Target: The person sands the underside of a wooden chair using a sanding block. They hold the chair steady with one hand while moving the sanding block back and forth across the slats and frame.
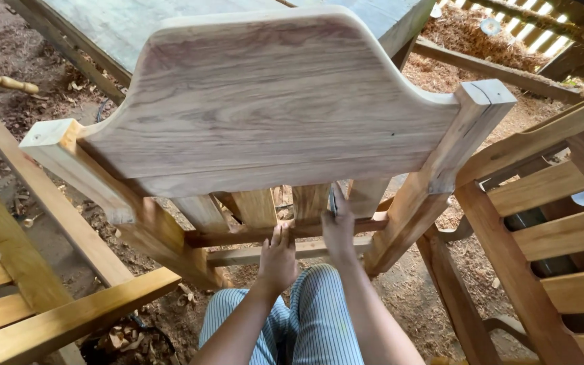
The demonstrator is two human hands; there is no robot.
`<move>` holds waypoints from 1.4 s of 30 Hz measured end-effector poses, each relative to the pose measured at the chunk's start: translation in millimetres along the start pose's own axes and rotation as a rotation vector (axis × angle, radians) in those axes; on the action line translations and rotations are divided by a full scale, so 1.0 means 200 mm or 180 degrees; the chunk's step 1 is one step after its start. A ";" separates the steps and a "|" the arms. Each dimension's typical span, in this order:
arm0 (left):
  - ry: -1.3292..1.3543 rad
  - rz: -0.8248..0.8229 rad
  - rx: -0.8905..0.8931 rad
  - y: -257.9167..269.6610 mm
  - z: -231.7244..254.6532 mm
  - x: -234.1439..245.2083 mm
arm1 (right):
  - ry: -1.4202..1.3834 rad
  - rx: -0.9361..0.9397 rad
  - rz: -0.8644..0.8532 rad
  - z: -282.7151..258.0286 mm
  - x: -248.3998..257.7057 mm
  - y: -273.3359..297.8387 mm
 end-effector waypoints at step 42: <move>-0.0215 -0.0942 -0.0387 0.00 -0.04 -0.03 | 0.3011 0.1857 0.1971 -0.56 -0.17 0.23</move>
Point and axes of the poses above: each hand's wrist, its own y-axis away from the middle knuckle, its own x-axis out of the back of the hand, z = x × y, the point moved 9 cm from there along -y, towards the middle knuckle, and after that the axes turned 5 degrees about -z, right-handed, at the moved point
